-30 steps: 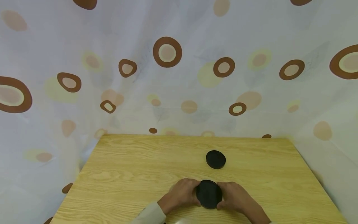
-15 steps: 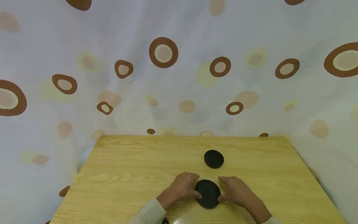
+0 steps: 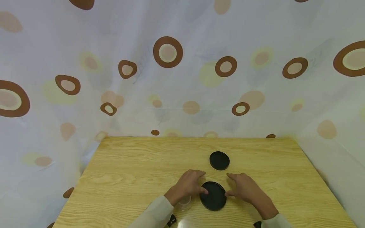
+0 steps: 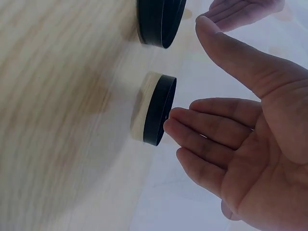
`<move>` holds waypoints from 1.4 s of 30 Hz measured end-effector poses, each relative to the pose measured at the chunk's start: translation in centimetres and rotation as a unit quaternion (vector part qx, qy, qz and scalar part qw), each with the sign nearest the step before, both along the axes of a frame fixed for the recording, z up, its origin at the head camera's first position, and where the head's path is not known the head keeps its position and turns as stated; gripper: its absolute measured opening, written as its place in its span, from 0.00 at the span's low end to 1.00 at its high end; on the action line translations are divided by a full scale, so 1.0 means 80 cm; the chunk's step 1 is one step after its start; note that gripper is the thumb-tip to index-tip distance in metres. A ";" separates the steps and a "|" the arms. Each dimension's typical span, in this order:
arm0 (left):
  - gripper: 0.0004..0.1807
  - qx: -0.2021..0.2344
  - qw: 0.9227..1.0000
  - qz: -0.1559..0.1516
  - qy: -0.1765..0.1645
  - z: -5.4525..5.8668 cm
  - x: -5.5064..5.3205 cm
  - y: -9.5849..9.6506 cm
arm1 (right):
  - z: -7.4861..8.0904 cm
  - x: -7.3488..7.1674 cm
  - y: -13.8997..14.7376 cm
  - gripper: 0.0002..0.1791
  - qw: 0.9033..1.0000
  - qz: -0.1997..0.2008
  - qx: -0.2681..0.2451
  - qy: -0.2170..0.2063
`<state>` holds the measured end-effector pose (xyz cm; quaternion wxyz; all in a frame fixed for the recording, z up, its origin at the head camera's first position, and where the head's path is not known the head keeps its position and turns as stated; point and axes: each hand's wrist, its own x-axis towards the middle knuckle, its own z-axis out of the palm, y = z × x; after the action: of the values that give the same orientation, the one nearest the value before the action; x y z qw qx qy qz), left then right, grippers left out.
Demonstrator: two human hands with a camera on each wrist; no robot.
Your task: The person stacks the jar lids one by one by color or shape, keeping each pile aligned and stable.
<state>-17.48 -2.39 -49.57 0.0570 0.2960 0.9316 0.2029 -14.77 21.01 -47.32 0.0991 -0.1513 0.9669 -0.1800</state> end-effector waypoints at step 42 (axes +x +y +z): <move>0.40 -0.024 0.998 0.063 -0.006 -0.001 -0.052 0.018 | -0.013 -0.067 0.007 0.42 0.997 -0.056 0.020 0.040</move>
<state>-21.67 -0.98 -49.61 0.0566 0.2341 0.9528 0.1851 -20.10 21.59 -48.40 0.0529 -0.1020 0.9804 -0.1598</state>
